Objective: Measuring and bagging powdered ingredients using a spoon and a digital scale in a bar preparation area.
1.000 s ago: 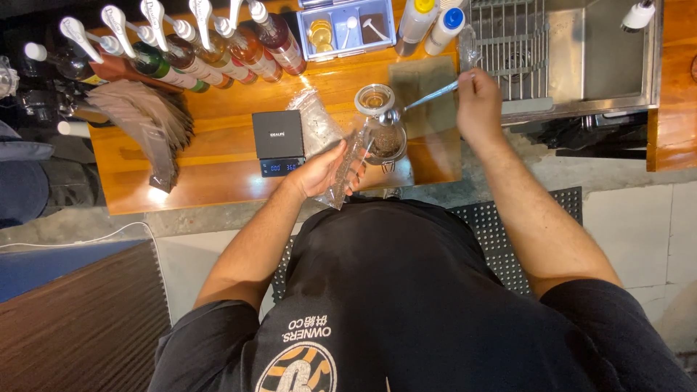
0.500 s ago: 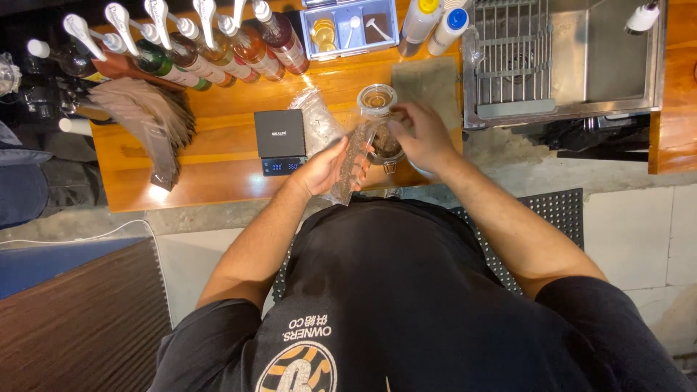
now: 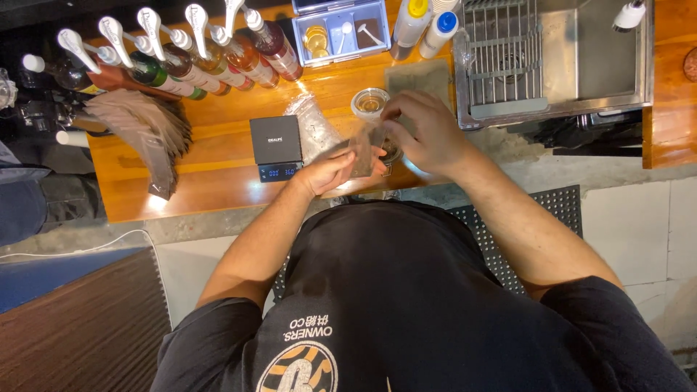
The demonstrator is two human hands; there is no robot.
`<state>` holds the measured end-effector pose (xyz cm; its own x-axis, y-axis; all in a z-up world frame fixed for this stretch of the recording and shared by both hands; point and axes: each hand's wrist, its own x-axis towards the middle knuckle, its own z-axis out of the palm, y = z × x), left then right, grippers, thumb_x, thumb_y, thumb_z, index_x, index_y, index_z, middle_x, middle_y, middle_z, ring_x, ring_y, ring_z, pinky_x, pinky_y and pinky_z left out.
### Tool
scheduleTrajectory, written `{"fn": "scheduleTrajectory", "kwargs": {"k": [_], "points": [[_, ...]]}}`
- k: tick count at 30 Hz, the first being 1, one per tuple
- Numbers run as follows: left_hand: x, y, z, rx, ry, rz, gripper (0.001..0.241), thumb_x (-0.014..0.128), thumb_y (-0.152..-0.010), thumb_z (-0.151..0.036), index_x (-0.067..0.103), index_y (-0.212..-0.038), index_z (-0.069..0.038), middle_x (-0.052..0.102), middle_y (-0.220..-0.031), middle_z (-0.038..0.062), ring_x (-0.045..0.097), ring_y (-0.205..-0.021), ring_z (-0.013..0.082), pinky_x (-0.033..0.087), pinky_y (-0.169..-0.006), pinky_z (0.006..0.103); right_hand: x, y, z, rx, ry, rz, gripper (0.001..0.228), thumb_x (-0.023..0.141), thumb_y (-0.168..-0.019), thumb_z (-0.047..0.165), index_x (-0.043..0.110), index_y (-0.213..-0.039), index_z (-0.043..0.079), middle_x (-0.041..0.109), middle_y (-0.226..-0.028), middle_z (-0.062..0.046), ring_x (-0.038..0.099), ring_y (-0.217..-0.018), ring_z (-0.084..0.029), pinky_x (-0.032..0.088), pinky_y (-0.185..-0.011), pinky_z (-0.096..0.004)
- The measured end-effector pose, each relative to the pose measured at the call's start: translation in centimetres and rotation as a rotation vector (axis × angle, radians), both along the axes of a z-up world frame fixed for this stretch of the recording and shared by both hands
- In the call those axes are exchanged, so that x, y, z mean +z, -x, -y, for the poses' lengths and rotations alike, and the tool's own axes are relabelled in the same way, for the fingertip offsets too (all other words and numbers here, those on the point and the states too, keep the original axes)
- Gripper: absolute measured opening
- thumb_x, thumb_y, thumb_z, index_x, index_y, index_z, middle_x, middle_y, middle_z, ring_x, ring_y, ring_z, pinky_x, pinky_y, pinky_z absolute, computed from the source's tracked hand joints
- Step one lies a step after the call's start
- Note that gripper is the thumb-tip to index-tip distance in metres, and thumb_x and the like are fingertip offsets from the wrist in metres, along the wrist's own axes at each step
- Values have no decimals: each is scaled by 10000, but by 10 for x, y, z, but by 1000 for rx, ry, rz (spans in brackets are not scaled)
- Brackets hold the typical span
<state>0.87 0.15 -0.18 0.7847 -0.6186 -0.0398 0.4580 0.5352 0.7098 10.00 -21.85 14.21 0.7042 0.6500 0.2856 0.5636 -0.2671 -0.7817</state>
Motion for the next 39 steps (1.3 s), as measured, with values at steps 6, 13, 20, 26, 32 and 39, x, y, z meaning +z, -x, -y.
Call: {"fn": "scheduleTrajectory", "kwargs": {"k": [6,13,20,26,32,39], "points": [[21,-1,1,-63,-10,-138,942,242,-953,-804,516,-1424,-36,622,-1338,152,596,-1266,259,492,-1062,449,36,5,4,73,6,97,89,630,-1060,202,706,-1035,162,692,-937,-29,681,-928,-273,446,-905,-380],[-6,2,6,-105,87,-212,636,489,-1010,-465,468,-1427,15,646,-1151,182,666,-1097,313,598,-927,503,39,2,3,144,-173,-100,98,630,-1035,109,701,-969,95,695,-1128,-137,675,-1021,-365,500,-913,-486],[-27,3,20,151,73,-294,178,564,-1024,-161,574,-1176,-67,629,-943,57,689,-874,190,592,-740,369,2,6,-2,34,-423,-338,269,596,-1055,254,577,-1226,47,606,-1275,-186,616,-1142,-291,505,-970,-463],[-13,0,32,584,-69,-310,111,651,-1015,-179,598,-1094,-123,693,-1087,38,730,-969,200,647,-800,399,-65,41,-15,-83,-571,-731,528,650,-980,353,463,-1399,93,623,-1315,-145,644,-1185,-231,588,-914,-385],[37,7,36,629,-239,-267,203,664,-1003,-175,623,-1180,-85,691,-1132,46,709,-962,152,675,-784,374,-105,42,-15,-330,-452,-801,221,583,-1068,180,712,-1145,19,763,-1027,-158,752,-936,-182,621,-805,-258],[44,13,28,602,-484,-66,519,777,-871,2,594,-1351,-67,643,-1117,66,679,-795,68,678,-686,277,-101,43,-13,-369,-468,-862,238,553,-1075,169,705,-1178,17,774,-1015,-145,771,-925,-185,652,-788,-295]]}}
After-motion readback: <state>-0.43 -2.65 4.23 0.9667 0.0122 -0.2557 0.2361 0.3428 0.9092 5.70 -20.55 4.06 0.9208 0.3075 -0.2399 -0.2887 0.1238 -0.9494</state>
